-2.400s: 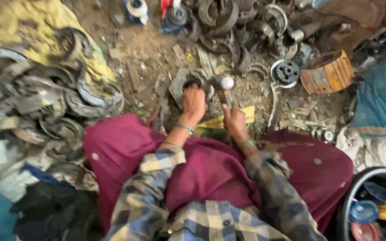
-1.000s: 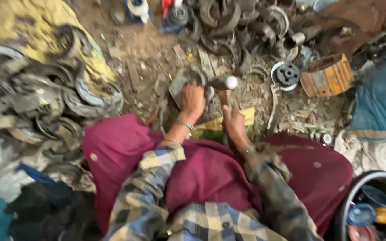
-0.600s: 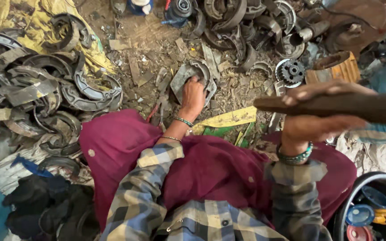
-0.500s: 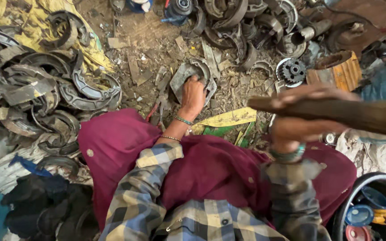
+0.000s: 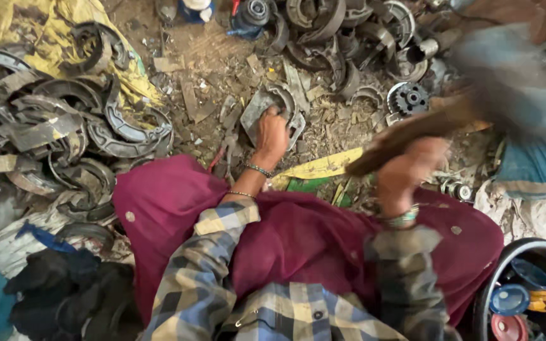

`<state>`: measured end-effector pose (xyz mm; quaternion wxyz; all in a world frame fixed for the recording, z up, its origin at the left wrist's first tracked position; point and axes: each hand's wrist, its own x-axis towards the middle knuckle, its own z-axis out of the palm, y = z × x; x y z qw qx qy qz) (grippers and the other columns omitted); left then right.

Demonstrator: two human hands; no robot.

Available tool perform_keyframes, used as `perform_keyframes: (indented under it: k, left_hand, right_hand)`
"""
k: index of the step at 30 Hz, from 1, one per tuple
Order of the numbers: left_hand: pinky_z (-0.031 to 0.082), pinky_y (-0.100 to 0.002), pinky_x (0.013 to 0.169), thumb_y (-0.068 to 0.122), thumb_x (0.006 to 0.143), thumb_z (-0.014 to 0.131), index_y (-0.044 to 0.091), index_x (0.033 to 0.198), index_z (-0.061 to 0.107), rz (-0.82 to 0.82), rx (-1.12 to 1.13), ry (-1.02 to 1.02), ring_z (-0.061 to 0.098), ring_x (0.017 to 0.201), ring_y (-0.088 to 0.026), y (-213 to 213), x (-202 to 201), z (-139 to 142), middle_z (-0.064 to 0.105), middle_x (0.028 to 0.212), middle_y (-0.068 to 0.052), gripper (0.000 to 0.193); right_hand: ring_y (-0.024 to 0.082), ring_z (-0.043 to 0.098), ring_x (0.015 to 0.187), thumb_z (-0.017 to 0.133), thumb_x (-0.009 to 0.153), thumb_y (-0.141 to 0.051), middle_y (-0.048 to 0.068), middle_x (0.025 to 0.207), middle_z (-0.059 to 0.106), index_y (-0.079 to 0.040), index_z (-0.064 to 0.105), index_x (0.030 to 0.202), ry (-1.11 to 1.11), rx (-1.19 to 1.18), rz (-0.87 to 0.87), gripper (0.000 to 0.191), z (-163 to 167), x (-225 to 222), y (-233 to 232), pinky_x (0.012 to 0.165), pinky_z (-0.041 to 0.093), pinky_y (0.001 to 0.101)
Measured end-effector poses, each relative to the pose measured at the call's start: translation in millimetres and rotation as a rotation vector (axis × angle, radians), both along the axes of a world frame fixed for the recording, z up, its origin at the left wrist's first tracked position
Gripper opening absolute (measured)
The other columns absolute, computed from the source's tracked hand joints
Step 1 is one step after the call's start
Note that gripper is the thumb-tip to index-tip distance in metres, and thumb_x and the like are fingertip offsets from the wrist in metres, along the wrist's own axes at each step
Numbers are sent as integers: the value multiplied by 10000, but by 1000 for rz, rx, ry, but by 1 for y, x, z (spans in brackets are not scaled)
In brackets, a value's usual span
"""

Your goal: The person sits on the ground and uses a hammer and a curved metal tool to repeatedly strike a metal part placed on a hexagonal anvil. They adjust the part's position several times and continue striking it throughout the clip.

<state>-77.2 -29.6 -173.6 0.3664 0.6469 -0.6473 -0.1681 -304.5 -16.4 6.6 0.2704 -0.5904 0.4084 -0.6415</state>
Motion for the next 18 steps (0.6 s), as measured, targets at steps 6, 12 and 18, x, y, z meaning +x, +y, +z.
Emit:
perform_keyframes:
  k: [6, 12, 18]
  left_hand:
    - [526, -508, 839, 10, 674, 728, -53, 984, 736, 12, -14, 16, 641, 942, -455, 0, -2, 3, 649, 1011, -285, 316]
    - [537, -516, 850, -29, 736, 650, -23, 818, 732, 70, 11, -55, 648, 958, -453, -2, -6, -1, 645, 1066, -295, 117]
    - [540, -550, 764, -30, 758, 627, -36, 740, 715, 20, 32, -68, 661, 858, -465, 2, -5, -1, 643, 928, -301, 90]
  right_hand:
    - [231, 563, 520, 382, 1042, -601, 128, 779, 591, -42, 567, 1117, -128, -445, 275, 594, 67, 18, -29, 424, 457, 317]
    - [189, 598, 553, 489, 1054, -459, 60, 657, 597, -10, 596, 1079, 726, 734, 95, 463, -106, 40, 28, 497, 473, 347]
    - [176, 567, 570, 529, 1089, -309, 18, 686, 592, -27, 610, 1054, 231, 652, 20, 295, -89, -4, 33, 492, 471, 348]
